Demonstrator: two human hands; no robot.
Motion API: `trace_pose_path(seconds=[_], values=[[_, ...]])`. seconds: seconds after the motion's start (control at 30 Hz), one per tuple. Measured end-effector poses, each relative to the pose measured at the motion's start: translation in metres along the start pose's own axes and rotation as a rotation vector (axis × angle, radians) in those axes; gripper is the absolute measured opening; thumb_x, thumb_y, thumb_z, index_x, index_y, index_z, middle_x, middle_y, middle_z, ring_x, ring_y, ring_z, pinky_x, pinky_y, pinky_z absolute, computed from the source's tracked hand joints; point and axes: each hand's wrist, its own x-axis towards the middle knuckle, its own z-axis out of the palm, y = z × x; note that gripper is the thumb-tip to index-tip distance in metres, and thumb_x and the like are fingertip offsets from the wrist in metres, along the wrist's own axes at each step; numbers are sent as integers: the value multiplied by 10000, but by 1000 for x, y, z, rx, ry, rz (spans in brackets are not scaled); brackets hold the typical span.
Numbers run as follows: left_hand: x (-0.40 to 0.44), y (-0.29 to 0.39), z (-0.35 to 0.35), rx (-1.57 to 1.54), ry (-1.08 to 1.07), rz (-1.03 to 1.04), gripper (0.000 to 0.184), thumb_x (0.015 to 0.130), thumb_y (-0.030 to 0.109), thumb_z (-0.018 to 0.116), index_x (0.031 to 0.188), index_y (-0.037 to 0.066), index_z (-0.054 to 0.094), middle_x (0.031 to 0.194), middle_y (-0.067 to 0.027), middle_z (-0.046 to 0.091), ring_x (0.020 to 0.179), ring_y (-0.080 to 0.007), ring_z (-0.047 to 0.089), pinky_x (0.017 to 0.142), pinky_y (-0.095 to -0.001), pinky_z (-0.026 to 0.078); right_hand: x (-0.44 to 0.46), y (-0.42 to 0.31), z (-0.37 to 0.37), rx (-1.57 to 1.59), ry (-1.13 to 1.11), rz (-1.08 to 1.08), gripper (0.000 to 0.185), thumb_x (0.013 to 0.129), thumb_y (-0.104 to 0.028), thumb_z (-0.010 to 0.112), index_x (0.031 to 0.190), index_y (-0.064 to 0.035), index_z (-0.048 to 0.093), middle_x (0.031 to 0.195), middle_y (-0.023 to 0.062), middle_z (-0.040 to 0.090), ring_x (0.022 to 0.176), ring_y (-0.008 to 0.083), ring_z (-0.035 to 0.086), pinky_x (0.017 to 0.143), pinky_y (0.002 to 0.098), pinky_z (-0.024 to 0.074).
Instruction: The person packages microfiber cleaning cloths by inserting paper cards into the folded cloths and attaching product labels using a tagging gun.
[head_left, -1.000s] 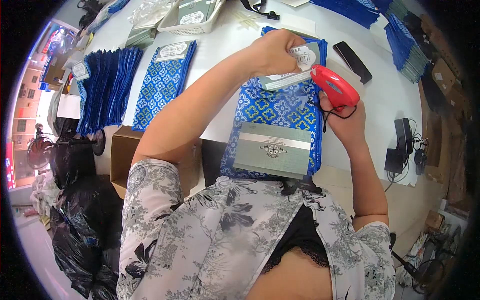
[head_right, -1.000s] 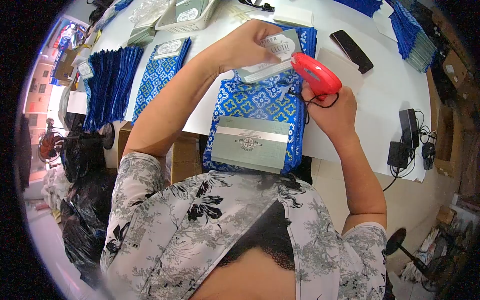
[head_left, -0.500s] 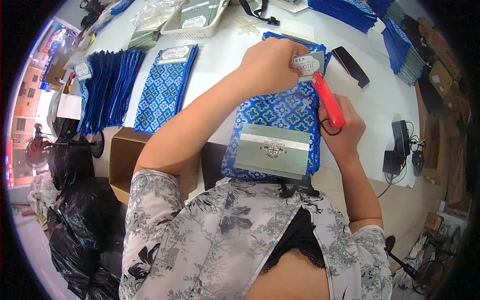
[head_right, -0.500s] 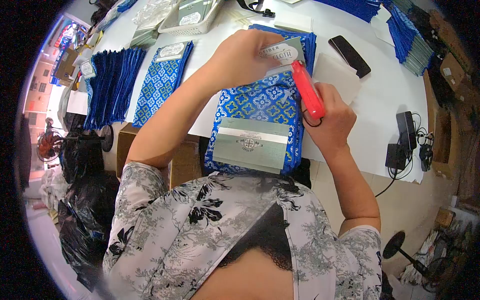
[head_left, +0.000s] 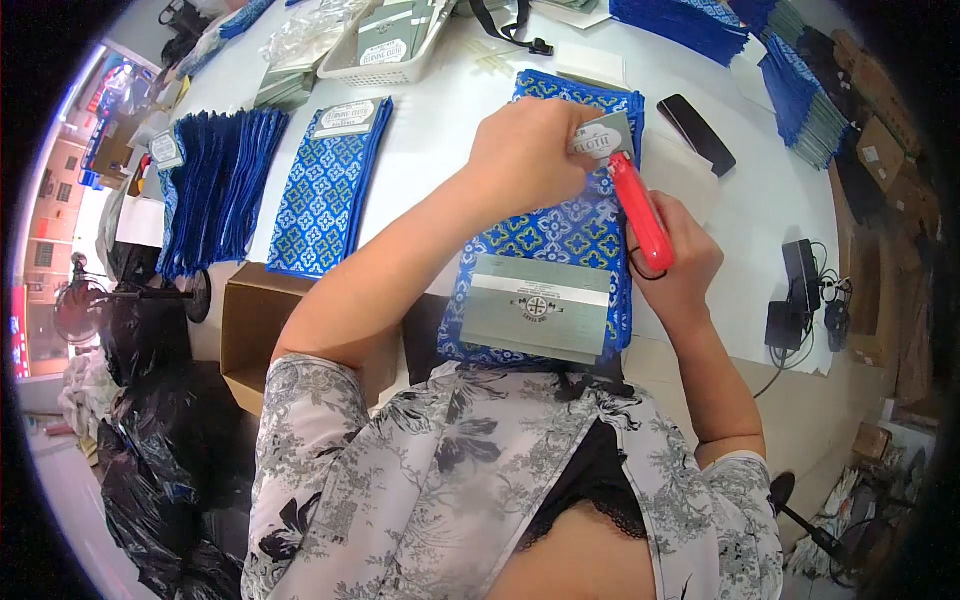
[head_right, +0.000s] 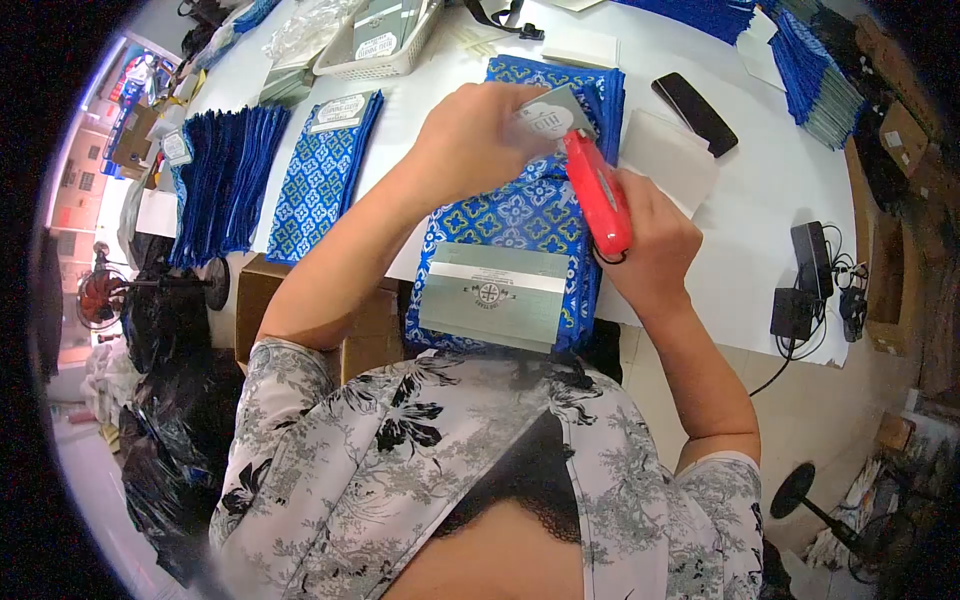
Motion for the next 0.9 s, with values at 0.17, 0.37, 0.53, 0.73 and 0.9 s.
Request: trace_pose_path(seconds=[0.17,0.37,0.53,0.73,0.9], values=[[-4,0,5,26,73,59,365,743,178,726,1100,104,724,813,-198,689,782,-374,673,707,-420,530,-5,1,-2,-34,-47,22,413,692,-113,764,1079,-75,625,931,87,688,787,289,680,639,369,520],[-3,1,6,13,31,112,330,741,149,709,1069,110,725,785,-201,672,759,-389,655,677,-428,523,-7,-2,-3,-7,-68,51,410,706,-126,767,1087,-79,622,937,86,687,795,287,678,642,373,522],[-8,11,6,23,16,136,316,732,126,688,1043,90,730,790,-198,680,777,-375,665,709,-437,533,-8,0,0,-17,-66,62,401,717,-137,760,1090,-82,623,932,86,686,797,288,677,636,377,520],[-6,6,6,35,14,172,355,753,131,685,1100,54,682,810,-211,675,806,-395,655,727,-461,522,-6,0,0,-30,-44,55,398,706,-156,766,1076,-100,630,883,82,679,775,286,671,619,377,509],[-4,8,5,52,28,180,382,793,178,698,1132,23,610,844,-243,660,831,-437,629,731,-486,497,-1,4,-4,-64,-123,101,318,697,-193,771,977,-130,634,779,75,664,705,282,661,588,376,487]])
